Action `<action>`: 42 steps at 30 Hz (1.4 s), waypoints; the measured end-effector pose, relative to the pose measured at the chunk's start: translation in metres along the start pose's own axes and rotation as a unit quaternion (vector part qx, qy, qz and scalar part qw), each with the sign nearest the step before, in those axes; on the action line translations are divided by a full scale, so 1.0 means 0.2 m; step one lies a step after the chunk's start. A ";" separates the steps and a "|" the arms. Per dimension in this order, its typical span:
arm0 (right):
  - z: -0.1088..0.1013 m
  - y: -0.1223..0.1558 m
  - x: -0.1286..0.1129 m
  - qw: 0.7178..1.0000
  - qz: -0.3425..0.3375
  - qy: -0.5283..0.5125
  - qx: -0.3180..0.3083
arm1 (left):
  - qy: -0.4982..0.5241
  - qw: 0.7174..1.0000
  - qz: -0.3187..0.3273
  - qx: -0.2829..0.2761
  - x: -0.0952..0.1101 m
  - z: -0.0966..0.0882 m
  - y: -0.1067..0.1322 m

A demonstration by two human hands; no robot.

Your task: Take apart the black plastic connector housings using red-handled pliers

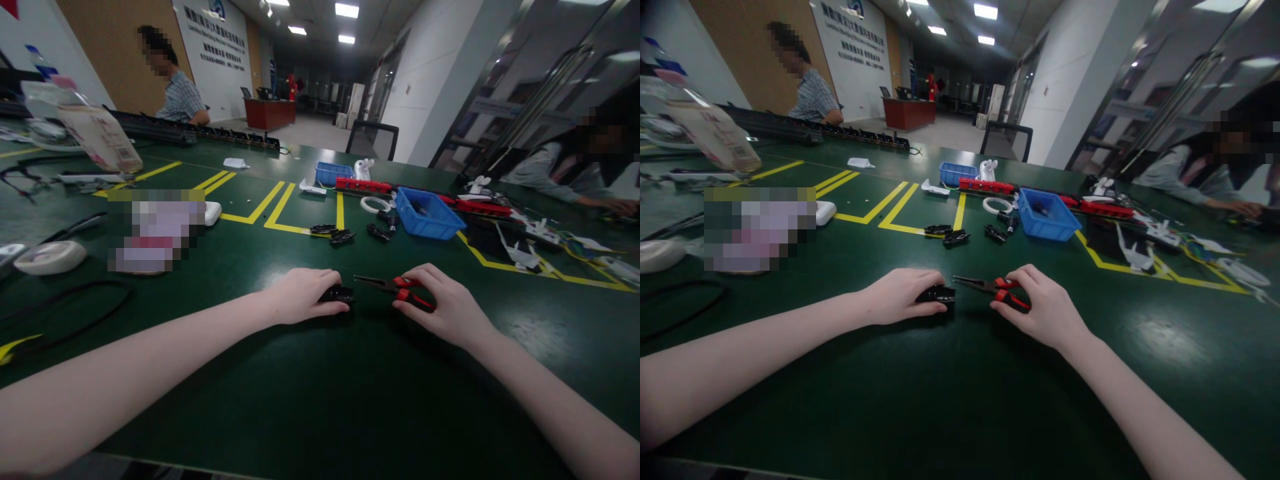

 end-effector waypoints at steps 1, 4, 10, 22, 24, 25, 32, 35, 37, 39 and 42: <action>-0.01 -0.01 -0.01 1.000 -0.017 -0.009 -0.010 | 0.000 1.000 -0.002 -0.001 0.00 0.00 0.00; -0.04 -0.04 -0.06 0.998 -0.059 -0.009 -0.022 | -0.010 1.000 -0.005 -0.005 0.00 0.00 0.00; -0.04 -0.08 -0.09 0.996 -0.087 0.006 -0.020 | -0.010 1.000 -0.001 -0.008 0.00 0.00 -0.01; 0.00 -0.07 -0.09 0.992 -0.121 0.024 -0.012 | -0.018 1.000 0.009 -0.009 0.00 0.00 -0.01; 0.01 -0.07 -0.09 0.993 -0.116 0.016 -0.015 | -0.019 1.000 0.011 -0.007 0.00 0.00 -0.01; 0.01 -0.07 -0.08 0.993 -0.116 0.013 -0.019 | -0.019 1.000 0.012 -0.006 0.00 0.00 -0.01; 0.02 -0.07 -0.07 0.993 -0.112 0.007 -0.039 | -0.019 1.000 0.014 0.000 -0.01 0.01 -0.01; 0.02 -0.07 -0.07 0.993 -0.112 0.009 -0.041 | -0.021 1.000 0.018 0.000 -0.01 0.01 0.00; 0.02 -0.07 -0.08 0.993 -0.109 0.012 -0.044 | -0.025 0.999 0.020 0.001 -0.01 0.01 0.00; 0.02 -0.07 -0.09 0.993 -0.107 0.018 -0.050 | -0.029 0.999 0.022 0.001 -0.01 0.01 0.00; 0.02 -0.07 -0.10 0.992 -0.100 0.031 -0.068 | -0.030 0.999 0.024 0.001 -0.01 0.01 0.00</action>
Point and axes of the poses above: each hand's wrist, its own y-axis away from the middle knuckle, its own z-axis out of the palm, x = y × z, the point moved 2 cm from there along -y, towards the middle knuckle, and after that the axes turned 10 degrees about -y, right-handed, at the moved point
